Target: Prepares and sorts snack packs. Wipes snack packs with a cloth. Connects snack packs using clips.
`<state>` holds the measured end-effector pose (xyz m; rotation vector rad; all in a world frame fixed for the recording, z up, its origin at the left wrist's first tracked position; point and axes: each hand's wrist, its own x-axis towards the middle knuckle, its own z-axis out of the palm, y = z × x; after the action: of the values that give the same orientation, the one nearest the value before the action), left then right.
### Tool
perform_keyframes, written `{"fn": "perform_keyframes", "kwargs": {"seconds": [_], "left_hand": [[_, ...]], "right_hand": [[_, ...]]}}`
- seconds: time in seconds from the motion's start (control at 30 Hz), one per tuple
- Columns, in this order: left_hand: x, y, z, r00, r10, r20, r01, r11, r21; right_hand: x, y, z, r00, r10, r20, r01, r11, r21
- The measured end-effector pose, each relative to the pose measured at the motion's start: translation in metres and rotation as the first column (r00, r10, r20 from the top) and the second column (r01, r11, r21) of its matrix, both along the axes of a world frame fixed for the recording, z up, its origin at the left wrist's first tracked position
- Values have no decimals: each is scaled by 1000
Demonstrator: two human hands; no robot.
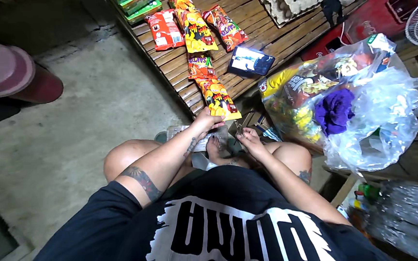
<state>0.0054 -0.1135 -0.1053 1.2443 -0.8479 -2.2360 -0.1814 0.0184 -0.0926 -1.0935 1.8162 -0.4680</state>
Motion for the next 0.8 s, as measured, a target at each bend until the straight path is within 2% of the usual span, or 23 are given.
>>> {"fn": "perform_keyframes", "kwargs": {"seconds": [0.13,0.3,0.8], "left_hand": [[-2,3,2,1000,18,3,-18,1000,-8],[-6,4,1,1000,17,-12,-18,999,-26],[-14,8,5,999,39,-7,-39,999,-31]], "right_hand": [[2,1,9,995,12,102,-14,1000,24],[11,0,13,959,-91,270,69,994,88],[24,-13,15,888,-296,352,267,955,130]]}}
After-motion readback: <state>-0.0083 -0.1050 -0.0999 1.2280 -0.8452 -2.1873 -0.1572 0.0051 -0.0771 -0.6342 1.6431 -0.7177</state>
